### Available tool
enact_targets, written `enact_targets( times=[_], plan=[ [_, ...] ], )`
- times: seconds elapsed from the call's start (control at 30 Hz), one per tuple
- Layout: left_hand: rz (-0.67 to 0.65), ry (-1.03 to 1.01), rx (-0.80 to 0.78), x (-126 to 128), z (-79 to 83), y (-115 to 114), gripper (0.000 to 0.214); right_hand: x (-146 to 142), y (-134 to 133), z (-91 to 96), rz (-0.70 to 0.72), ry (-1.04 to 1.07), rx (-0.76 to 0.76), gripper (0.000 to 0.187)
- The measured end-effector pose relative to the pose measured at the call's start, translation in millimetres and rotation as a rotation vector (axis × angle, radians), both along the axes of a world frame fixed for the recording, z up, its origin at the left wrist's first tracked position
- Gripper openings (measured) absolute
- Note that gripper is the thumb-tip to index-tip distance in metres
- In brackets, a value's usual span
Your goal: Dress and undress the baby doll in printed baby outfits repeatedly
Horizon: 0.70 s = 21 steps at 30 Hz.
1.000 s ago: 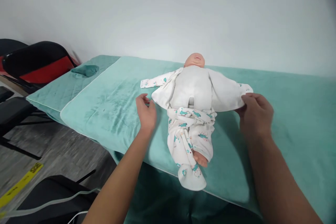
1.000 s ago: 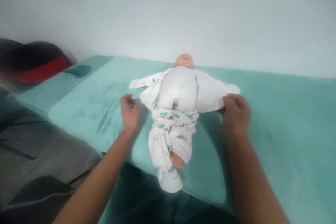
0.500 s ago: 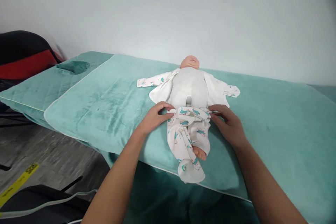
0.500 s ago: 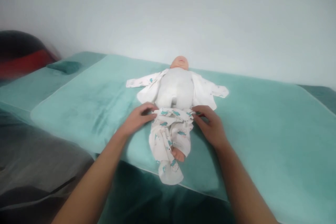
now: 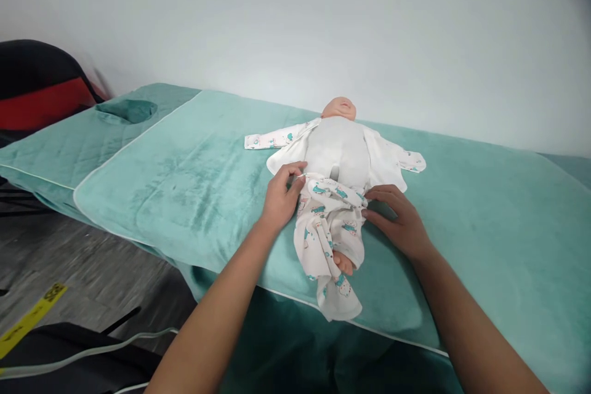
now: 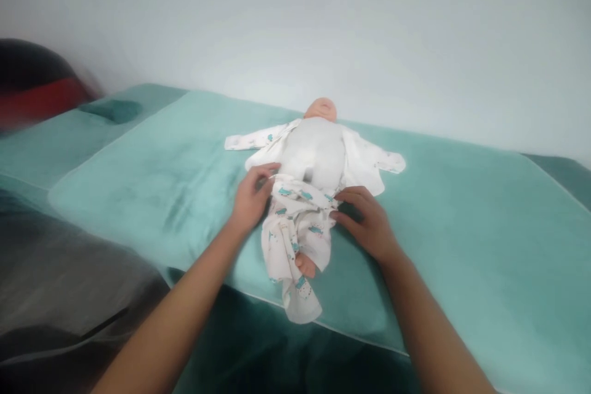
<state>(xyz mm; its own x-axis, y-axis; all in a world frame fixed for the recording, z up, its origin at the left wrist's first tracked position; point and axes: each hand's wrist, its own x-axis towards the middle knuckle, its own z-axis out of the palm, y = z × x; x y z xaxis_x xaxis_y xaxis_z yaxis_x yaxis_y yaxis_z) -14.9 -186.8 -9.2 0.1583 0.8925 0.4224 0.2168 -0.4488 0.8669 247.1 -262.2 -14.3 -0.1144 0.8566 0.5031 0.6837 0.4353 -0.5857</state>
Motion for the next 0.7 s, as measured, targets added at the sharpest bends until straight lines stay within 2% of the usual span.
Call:
enact_targets(
  times=[0.1,0.17,0.27,0.33,0.4,0.57,0.7],
  plan=[
    [0.024,0.092,-0.023,8,-4.2,5,0.007,-6,2,-0.3,-0.085,-0.036,0.061,0.013],
    [0.099,0.209,-0.054,12,-7.5,8,0.013,-10,5,0.4,-0.126,-0.030,0.077,0.011],
    [0.210,0.371,-0.115,14,-10.0,11,0.017,-14,11,2.8,-0.114,0.081,-0.017,0.011],
    [0.226,0.401,-0.147,13,-9.6,12,0.019,-15,14,5.1,-0.082,0.156,-0.105,0.013],
    [0.199,0.378,-0.160,11,-8.7,12,0.019,-14,15,7.3,-0.067,0.146,-0.124,0.015],
    [0.089,0.204,-0.119,8,-10.7,12,0.014,-10,12,8.0,-0.072,-0.128,-0.011,0.007],
    [-0.057,0.020,-0.045,10,-9.4,14,0.011,-12,16,4.4,-0.141,-0.160,0.052,0.014]
  ],
)
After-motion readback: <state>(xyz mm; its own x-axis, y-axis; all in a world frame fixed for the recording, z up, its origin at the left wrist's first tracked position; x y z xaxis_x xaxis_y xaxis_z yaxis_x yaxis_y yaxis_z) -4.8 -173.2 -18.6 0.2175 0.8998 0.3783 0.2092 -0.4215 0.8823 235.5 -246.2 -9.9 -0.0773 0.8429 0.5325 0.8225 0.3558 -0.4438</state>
